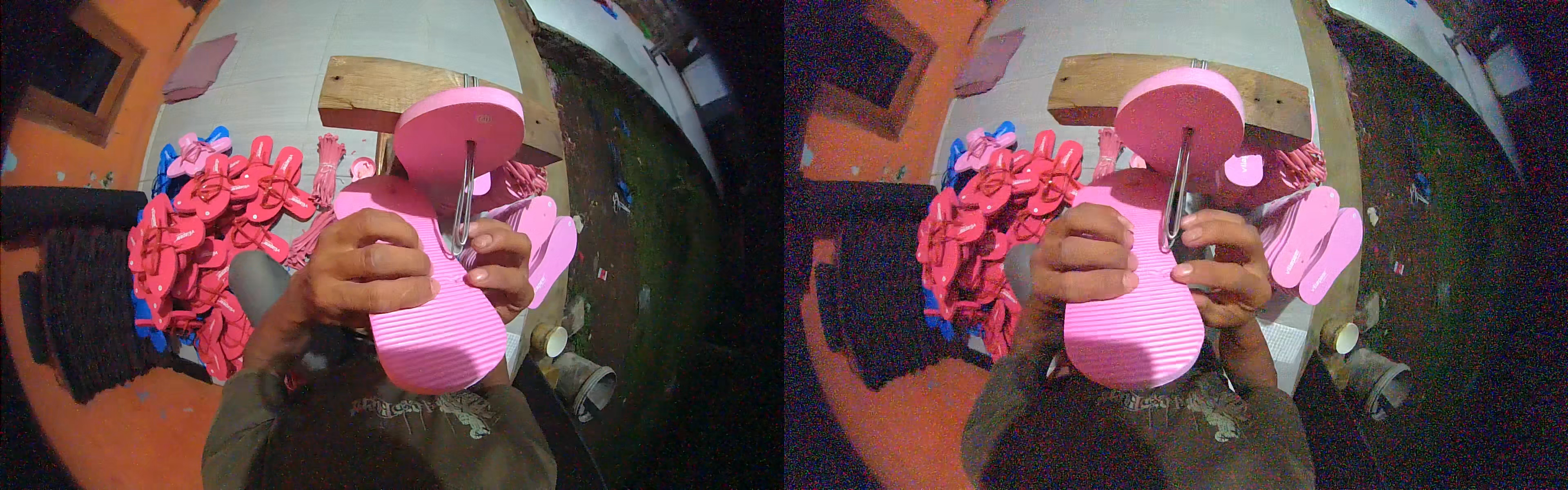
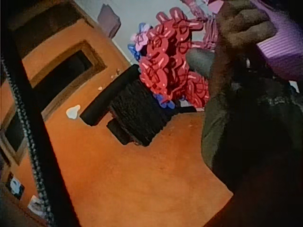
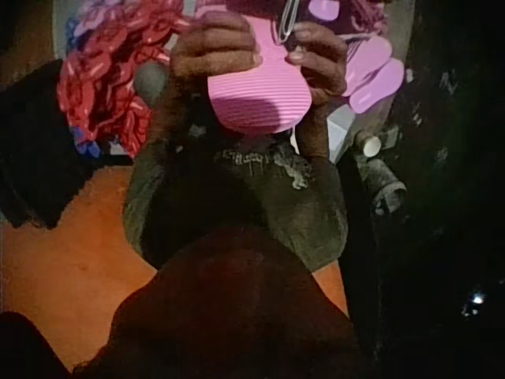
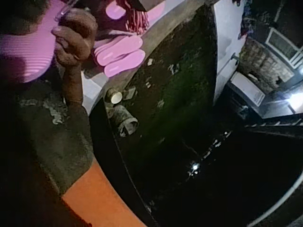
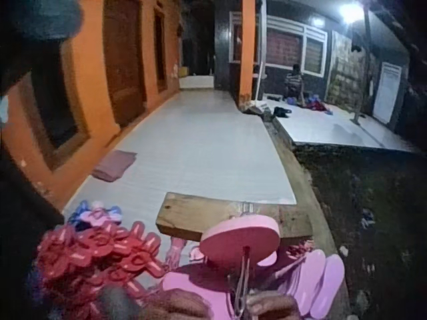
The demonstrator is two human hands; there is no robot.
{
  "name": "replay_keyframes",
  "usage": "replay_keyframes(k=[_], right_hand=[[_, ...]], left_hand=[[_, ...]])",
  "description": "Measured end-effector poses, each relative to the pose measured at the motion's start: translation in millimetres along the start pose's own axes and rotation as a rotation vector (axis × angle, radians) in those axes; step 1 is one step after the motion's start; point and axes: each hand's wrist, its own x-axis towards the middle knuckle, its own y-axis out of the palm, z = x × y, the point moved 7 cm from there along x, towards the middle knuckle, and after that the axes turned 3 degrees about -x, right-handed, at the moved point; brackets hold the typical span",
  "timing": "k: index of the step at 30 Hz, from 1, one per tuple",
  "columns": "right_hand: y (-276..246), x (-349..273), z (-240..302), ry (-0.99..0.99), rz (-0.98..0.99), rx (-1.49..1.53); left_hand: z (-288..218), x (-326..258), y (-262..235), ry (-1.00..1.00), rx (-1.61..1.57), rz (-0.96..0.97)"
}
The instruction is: The person assembles pink flip-flops by pulling straps through the soles using a metal hook and stacking the finished items.
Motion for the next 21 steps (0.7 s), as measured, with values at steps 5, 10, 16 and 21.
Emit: replay_keyframes(k=[5,10,16,21], right_hand=[[-3,0,-7,0.025,-0.025,0.003],[-6,3,-13,0.022,-0.044,-0.15],[-1,8,-7,0.095,-0.064,-0.124],[-13,7,-10,0.324,-0.27,-0.255]], left_hand=[[7,3,0,-0.008,0.006,0.06],[26,-10,3,-0.071,-0.047,-0.041],[27,-8,3,-0.167,-0.016,-0.153],[37,-5,-3,-0.463,0.206,-0.267]])
